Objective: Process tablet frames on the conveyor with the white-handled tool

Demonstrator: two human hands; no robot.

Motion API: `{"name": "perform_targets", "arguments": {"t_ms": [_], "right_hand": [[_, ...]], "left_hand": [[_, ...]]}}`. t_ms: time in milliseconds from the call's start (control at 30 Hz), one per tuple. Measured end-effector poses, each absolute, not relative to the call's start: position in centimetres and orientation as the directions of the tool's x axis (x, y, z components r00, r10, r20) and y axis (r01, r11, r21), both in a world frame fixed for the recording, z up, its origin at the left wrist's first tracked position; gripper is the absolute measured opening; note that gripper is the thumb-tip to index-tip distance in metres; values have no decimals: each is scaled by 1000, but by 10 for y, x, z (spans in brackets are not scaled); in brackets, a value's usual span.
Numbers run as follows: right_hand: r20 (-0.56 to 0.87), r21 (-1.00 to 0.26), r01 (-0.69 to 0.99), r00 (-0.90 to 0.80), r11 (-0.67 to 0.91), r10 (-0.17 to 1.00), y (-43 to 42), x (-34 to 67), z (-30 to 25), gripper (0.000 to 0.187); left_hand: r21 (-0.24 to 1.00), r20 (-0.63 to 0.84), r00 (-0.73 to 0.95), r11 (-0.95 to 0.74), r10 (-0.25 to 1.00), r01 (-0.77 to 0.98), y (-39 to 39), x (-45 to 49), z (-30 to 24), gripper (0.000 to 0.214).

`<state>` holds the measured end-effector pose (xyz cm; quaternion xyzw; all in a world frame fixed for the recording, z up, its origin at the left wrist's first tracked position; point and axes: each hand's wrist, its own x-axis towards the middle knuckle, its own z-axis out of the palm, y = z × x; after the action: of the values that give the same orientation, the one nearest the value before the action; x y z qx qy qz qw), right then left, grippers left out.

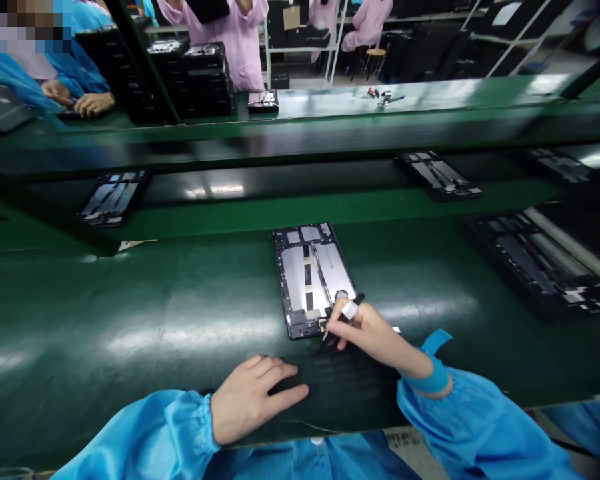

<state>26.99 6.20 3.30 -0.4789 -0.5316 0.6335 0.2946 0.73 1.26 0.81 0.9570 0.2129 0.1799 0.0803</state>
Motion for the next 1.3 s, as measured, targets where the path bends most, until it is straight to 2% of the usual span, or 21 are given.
{"name": "perform_targets", "arguments": {"t_ms": [233,700,1300], "right_hand": [[-387,-921,239,-463,-309,797,108,260,36,35],[-433,-897,319,-484,-307,761,112,252,32,27],[-431,-897,312,-453,-314,780,110,250,35,22]], "left_hand": [[157,460,732,-858,502,490,50,22,3,19],[171,484,715,-856,504,488,51,20,-2,20],[207,472,713,-851,519,483,50,20,-3,20]]}}
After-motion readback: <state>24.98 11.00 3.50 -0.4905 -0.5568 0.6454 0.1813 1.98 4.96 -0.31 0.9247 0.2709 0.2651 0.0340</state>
